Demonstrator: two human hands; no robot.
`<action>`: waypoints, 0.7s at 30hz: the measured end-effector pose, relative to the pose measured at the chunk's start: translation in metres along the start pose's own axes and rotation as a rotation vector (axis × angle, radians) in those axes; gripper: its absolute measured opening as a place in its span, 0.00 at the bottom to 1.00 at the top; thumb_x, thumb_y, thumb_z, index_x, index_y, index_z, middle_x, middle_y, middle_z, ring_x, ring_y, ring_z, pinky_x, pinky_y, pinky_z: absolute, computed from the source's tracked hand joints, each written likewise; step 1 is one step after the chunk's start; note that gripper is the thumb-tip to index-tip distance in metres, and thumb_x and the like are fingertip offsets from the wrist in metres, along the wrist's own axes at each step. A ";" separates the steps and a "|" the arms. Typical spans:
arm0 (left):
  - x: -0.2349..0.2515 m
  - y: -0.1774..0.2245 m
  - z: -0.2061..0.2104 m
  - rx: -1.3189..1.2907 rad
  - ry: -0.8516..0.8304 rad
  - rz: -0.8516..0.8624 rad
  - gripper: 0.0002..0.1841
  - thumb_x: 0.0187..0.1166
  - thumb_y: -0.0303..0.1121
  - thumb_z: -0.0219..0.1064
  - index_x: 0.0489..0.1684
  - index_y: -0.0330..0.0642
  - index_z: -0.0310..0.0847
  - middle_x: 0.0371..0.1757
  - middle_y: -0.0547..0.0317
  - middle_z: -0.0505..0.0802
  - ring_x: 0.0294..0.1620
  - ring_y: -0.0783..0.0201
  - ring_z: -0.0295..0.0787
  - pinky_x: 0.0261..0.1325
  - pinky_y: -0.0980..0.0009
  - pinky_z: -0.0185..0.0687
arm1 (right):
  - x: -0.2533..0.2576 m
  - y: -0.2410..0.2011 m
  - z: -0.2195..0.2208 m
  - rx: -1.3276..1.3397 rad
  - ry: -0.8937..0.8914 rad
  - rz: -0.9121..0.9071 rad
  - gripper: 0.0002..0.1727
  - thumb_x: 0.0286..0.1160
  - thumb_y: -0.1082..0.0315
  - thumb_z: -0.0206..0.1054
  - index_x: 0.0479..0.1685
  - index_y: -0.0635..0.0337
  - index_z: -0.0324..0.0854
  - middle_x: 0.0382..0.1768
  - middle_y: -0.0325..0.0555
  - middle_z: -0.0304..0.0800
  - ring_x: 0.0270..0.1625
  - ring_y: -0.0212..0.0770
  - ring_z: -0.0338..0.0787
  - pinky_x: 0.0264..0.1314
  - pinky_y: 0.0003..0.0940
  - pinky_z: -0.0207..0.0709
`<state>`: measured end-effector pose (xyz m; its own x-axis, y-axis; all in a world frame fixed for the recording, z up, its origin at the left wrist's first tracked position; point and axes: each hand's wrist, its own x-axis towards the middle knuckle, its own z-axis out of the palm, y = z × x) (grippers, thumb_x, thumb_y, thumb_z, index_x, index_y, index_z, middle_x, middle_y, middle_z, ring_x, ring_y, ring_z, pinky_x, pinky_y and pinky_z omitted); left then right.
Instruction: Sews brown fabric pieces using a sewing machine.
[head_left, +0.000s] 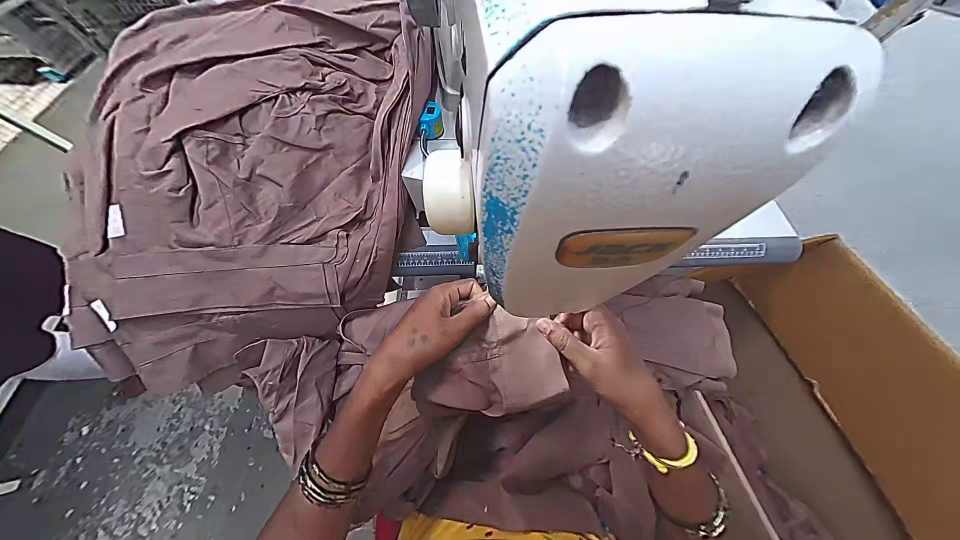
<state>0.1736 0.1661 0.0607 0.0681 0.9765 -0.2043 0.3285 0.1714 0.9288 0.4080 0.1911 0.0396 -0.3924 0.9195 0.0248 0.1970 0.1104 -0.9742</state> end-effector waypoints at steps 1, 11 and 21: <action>0.003 0.001 -0.002 0.032 0.006 0.004 0.12 0.85 0.39 0.64 0.26 0.54 0.80 0.21 0.80 0.80 0.24 0.86 0.76 0.31 0.84 0.72 | 0.001 0.000 0.001 -0.008 0.007 -0.009 0.09 0.75 0.65 0.69 0.42 0.54 0.72 0.22 0.24 0.74 0.18 0.18 0.71 0.20 0.15 0.67; 0.006 -0.007 -0.004 0.031 0.005 0.081 0.09 0.84 0.38 0.63 0.29 0.54 0.78 0.23 0.81 0.79 0.26 0.88 0.75 0.33 0.86 0.71 | 0.014 0.001 -0.022 -0.200 -0.031 -0.055 0.12 0.78 0.60 0.69 0.48 0.61 0.82 0.26 0.28 0.86 0.25 0.19 0.82 0.29 0.20 0.79; 0.005 -0.013 0.002 -0.016 0.069 0.116 0.05 0.82 0.35 0.65 0.34 0.52 0.81 0.28 0.80 0.84 0.31 0.87 0.80 0.38 0.86 0.76 | 0.082 0.031 -0.076 -1.076 0.270 -0.372 0.10 0.77 0.74 0.68 0.51 0.68 0.90 0.47 0.67 0.87 0.52 0.68 0.88 0.49 0.60 0.81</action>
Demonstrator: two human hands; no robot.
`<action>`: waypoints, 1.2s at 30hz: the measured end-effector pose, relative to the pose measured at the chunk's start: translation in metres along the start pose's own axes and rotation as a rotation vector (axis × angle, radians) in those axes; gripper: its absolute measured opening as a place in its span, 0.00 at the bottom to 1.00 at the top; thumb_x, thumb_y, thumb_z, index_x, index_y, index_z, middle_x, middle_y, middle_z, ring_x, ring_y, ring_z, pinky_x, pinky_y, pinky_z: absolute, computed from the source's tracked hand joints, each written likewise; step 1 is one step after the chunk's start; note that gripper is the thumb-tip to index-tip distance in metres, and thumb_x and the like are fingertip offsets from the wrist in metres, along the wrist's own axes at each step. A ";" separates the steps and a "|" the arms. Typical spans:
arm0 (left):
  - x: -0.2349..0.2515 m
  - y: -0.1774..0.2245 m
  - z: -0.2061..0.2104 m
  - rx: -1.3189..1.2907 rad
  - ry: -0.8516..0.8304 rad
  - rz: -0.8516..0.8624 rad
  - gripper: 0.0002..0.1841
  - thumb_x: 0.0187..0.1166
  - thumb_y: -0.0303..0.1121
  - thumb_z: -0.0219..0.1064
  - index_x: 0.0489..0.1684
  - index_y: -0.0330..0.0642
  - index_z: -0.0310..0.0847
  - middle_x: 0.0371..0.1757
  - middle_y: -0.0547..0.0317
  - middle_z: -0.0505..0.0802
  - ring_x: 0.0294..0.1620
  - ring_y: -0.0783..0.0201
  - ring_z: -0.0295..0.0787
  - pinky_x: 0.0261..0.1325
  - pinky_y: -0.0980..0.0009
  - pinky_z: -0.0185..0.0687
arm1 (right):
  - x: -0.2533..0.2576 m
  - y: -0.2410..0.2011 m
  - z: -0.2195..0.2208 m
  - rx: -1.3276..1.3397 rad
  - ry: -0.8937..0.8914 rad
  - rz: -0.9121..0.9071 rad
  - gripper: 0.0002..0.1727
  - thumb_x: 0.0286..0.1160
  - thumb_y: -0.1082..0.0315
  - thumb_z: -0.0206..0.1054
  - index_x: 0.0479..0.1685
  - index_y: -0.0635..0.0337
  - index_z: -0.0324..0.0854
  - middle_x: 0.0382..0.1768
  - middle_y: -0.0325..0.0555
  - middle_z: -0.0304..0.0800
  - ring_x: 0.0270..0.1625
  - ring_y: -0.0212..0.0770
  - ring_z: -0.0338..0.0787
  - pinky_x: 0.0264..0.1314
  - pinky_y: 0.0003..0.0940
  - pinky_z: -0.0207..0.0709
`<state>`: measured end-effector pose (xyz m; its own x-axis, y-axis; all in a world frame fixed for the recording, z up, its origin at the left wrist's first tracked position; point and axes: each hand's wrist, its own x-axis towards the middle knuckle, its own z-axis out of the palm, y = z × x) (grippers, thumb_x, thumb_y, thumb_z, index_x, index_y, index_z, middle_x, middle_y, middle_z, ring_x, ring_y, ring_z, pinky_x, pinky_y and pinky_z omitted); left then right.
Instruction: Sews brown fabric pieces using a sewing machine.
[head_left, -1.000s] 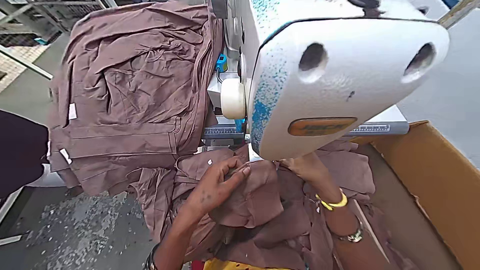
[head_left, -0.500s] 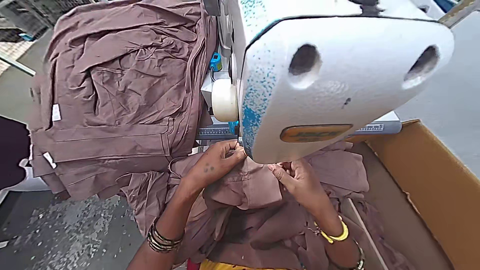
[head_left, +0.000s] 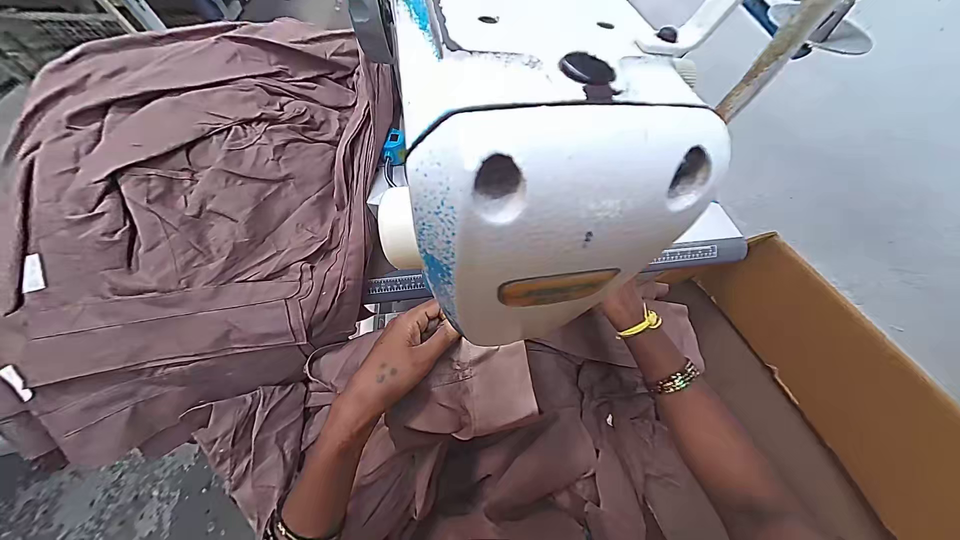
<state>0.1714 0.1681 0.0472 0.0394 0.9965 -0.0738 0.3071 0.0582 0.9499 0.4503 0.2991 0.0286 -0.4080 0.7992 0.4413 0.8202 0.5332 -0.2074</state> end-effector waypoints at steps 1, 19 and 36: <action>-0.001 0.000 0.001 0.018 0.013 0.003 0.05 0.82 0.36 0.65 0.34 0.51 0.81 0.29 0.80 0.84 0.32 0.88 0.80 0.40 0.86 0.76 | 0.000 0.000 0.000 0.001 -0.022 0.001 0.10 0.76 0.75 0.68 0.50 0.69 0.90 0.47 0.67 0.86 0.53 0.69 0.88 0.49 0.61 0.80; -0.032 -0.021 0.022 0.307 0.140 0.419 0.18 0.87 0.46 0.60 0.37 0.39 0.84 0.24 0.61 0.86 0.25 0.73 0.82 0.31 0.75 0.79 | -0.018 -0.057 -0.029 0.316 0.274 -0.306 0.09 0.74 0.66 0.70 0.30 0.62 0.86 0.29 0.50 0.91 0.35 0.43 0.93 0.39 0.36 0.86; -0.057 -0.021 0.015 0.220 -0.026 0.415 0.15 0.86 0.44 0.63 0.39 0.40 0.84 0.21 0.65 0.84 0.21 0.83 0.74 0.26 0.88 0.68 | -0.020 -0.107 -0.026 0.030 0.219 -0.547 0.12 0.73 0.69 0.67 0.21 0.58 0.86 0.23 0.49 0.92 0.33 0.47 0.94 0.33 0.38 0.83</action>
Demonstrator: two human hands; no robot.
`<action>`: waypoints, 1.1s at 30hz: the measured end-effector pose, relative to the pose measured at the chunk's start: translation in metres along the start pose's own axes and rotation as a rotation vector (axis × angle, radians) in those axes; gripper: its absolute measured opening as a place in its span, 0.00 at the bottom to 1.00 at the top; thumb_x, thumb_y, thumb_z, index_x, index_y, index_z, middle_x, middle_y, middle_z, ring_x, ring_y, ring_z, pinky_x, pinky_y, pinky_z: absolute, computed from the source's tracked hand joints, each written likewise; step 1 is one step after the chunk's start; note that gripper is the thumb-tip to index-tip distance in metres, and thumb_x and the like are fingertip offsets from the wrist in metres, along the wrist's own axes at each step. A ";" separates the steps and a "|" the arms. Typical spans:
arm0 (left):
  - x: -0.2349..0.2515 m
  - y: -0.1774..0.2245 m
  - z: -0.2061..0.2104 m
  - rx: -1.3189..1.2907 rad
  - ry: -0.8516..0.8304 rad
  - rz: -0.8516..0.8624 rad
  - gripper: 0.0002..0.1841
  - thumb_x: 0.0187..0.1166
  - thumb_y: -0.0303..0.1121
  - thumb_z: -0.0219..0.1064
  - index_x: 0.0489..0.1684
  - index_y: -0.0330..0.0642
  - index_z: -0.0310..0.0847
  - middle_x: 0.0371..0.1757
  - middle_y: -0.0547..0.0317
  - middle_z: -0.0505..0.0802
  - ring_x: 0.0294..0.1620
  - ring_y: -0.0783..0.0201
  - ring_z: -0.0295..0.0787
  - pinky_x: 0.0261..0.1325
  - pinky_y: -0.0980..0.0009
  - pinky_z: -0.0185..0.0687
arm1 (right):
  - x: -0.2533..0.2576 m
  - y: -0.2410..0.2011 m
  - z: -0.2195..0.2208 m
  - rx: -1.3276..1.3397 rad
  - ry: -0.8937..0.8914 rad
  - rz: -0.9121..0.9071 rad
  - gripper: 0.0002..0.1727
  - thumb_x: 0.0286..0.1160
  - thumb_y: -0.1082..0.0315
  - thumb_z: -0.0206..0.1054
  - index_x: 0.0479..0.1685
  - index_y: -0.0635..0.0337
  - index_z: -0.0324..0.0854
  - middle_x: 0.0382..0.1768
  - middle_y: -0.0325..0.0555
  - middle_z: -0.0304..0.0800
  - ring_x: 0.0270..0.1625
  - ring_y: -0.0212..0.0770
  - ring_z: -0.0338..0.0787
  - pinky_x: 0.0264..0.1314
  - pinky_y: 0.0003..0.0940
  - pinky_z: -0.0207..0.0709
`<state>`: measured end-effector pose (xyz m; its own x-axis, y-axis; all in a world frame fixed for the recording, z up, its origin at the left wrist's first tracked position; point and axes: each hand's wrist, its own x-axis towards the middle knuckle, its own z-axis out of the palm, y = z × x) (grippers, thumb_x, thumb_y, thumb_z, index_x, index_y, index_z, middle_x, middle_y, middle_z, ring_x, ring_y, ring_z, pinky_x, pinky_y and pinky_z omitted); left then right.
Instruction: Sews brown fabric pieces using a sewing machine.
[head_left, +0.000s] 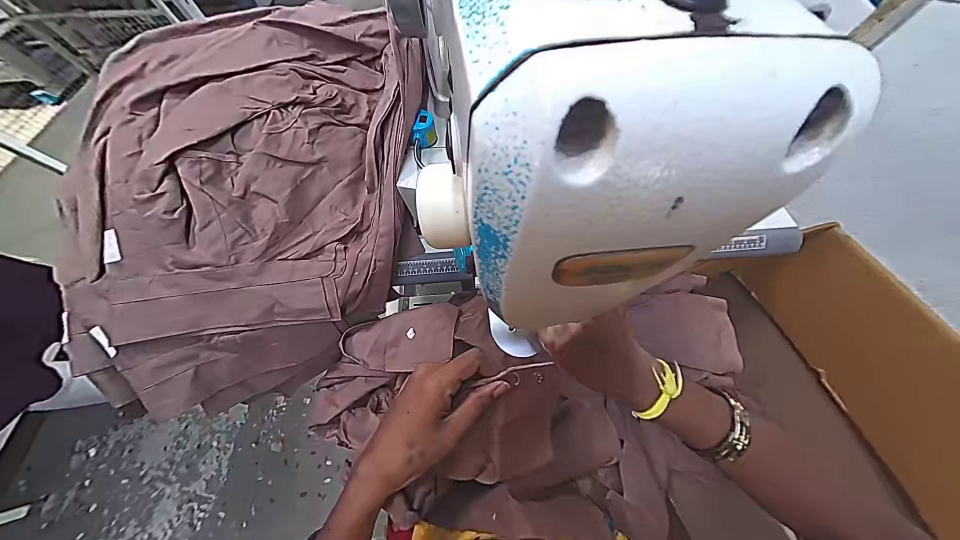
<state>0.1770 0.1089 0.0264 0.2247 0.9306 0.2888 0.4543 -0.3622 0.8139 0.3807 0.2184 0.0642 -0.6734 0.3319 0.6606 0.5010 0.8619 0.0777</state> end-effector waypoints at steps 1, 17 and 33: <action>-0.002 0.001 0.000 0.001 0.008 -0.020 0.15 0.86 0.44 0.63 0.38 0.40 0.83 0.21 0.65 0.84 0.21 0.83 0.74 0.26 0.88 0.67 | 0.002 -0.002 -0.004 0.002 -0.046 0.033 0.11 0.73 0.69 0.68 0.24 0.59 0.89 0.27 0.51 0.95 0.35 0.49 0.97 0.34 0.40 0.85; -0.001 -0.001 0.008 -0.296 0.031 -0.160 0.11 0.85 0.43 0.65 0.38 0.46 0.81 0.24 0.74 0.83 0.23 0.87 0.75 0.27 0.88 0.70 | -0.008 0.005 0.022 0.902 -0.064 0.867 0.16 0.55 0.65 0.83 0.33 0.59 0.80 0.27 0.27 0.80 0.32 0.14 0.77 0.40 0.12 0.73; 0.065 -0.005 -0.012 -0.107 0.217 -0.412 0.03 0.81 0.33 0.65 0.41 0.46 0.82 0.30 0.75 0.86 0.33 0.86 0.82 0.40 0.84 0.78 | -0.074 -0.025 0.012 0.320 0.136 0.208 0.25 0.87 0.44 0.58 0.54 0.55 0.91 0.56 0.46 0.94 0.68 0.42 0.88 0.77 0.36 0.76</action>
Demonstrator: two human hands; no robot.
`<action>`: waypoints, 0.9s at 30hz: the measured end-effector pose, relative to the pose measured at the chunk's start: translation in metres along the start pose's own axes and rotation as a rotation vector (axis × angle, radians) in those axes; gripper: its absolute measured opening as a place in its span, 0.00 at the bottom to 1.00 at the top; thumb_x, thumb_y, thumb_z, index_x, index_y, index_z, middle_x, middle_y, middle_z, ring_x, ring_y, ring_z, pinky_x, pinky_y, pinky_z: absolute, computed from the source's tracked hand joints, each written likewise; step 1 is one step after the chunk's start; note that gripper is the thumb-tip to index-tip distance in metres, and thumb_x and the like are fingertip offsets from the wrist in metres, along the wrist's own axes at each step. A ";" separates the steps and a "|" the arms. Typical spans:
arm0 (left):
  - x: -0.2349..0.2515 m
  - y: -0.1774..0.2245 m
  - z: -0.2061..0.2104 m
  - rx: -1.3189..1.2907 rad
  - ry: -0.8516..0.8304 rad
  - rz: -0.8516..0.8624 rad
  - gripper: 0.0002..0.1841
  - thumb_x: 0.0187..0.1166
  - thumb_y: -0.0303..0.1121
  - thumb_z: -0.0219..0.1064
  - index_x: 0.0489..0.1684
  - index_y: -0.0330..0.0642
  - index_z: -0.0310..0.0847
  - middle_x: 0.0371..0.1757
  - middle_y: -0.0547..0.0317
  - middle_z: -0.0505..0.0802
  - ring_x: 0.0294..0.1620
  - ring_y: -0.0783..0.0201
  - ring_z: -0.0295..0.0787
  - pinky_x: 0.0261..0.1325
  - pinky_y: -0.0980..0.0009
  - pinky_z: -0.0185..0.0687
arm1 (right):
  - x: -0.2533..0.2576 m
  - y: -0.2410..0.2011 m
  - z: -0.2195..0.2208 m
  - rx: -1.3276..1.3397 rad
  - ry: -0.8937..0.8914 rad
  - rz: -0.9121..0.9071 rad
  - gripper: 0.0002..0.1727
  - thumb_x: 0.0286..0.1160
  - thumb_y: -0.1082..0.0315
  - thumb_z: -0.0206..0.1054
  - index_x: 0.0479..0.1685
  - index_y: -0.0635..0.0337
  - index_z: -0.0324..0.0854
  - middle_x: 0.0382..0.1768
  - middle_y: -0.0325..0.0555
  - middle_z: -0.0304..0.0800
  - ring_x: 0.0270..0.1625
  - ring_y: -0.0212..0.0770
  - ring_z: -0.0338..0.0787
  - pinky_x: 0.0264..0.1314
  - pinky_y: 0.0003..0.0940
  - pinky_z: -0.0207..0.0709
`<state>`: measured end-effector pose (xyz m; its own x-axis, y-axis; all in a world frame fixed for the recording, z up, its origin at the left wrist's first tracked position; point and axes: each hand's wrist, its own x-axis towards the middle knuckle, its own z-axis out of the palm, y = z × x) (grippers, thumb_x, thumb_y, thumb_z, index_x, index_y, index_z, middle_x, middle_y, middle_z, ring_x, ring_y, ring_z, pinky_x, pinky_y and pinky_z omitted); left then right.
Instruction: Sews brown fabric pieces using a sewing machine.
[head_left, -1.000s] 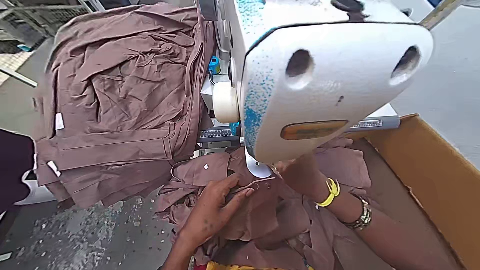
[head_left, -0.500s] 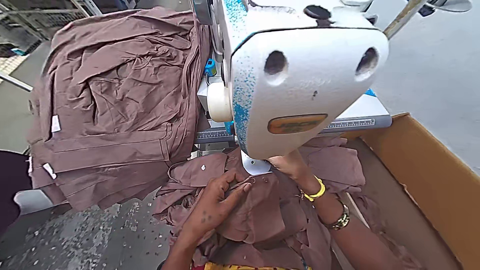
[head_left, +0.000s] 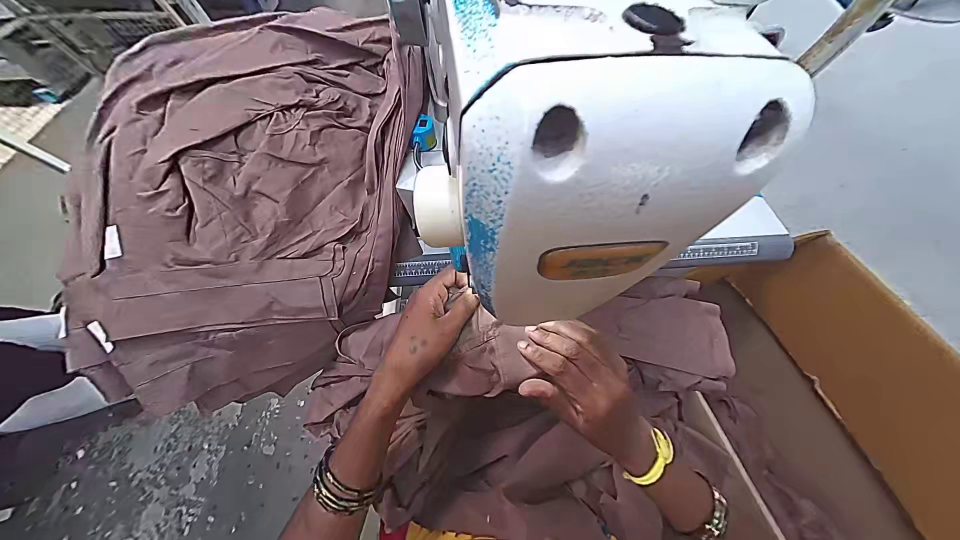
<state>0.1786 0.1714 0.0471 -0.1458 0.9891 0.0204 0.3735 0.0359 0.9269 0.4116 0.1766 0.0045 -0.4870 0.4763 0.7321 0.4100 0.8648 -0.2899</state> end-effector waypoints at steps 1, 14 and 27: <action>0.003 0.003 -0.001 0.060 -0.006 -0.011 0.05 0.80 0.34 0.66 0.44 0.45 0.84 0.31 0.75 0.86 0.34 0.87 0.81 0.41 0.85 0.77 | -0.001 -0.001 0.001 -0.010 0.003 0.004 0.25 0.87 0.44 0.59 0.55 0.55 0.91 0.56 0.46 0.94 0.69 0.42 0.88 0.77 0.36 0.76; -0.025 -0.053 -0.001 -0.932 -0.170 -0.314 0.23 0.91 0.35 0.39 0.36 0.55 0.85 0.36 0.73 0.96 0.40 0.82 0.91 0.47 0.81 0.88 | 0.015 0.150 -0.070 -0.479 -0.119 0.457 0.16 0.81 0.58 0.68 0.53 0.62 0.90 0.57 0.59 0.90 0.65 0.63 0.86 0.64 0.59 0.79; -0.049 -0.106 0.000 -1.232 -0.330 -0.153 0.12 0.72 0.43 0.77 0.49 0.54 0.95 0.46 0.64 0.98 0.47 0.74 0.95 0.54 0.73 0.90 | 0.014 0.200 -0.065 -0.532 -0.136 0.423 0.10 0.75 0.66 0.74 0.51 0.58 0.91 0.66 0.58 0.87 0.81 0.66 0.73 0.82 0.71 0.57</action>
<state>0.1463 0.1188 -0.0518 0.1870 0.9813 -0.0461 -0.7421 0.1719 0.6479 0.5368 0.3458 -0.0037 -0.2801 0.8010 0.5291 0.8915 0.4215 -0.1662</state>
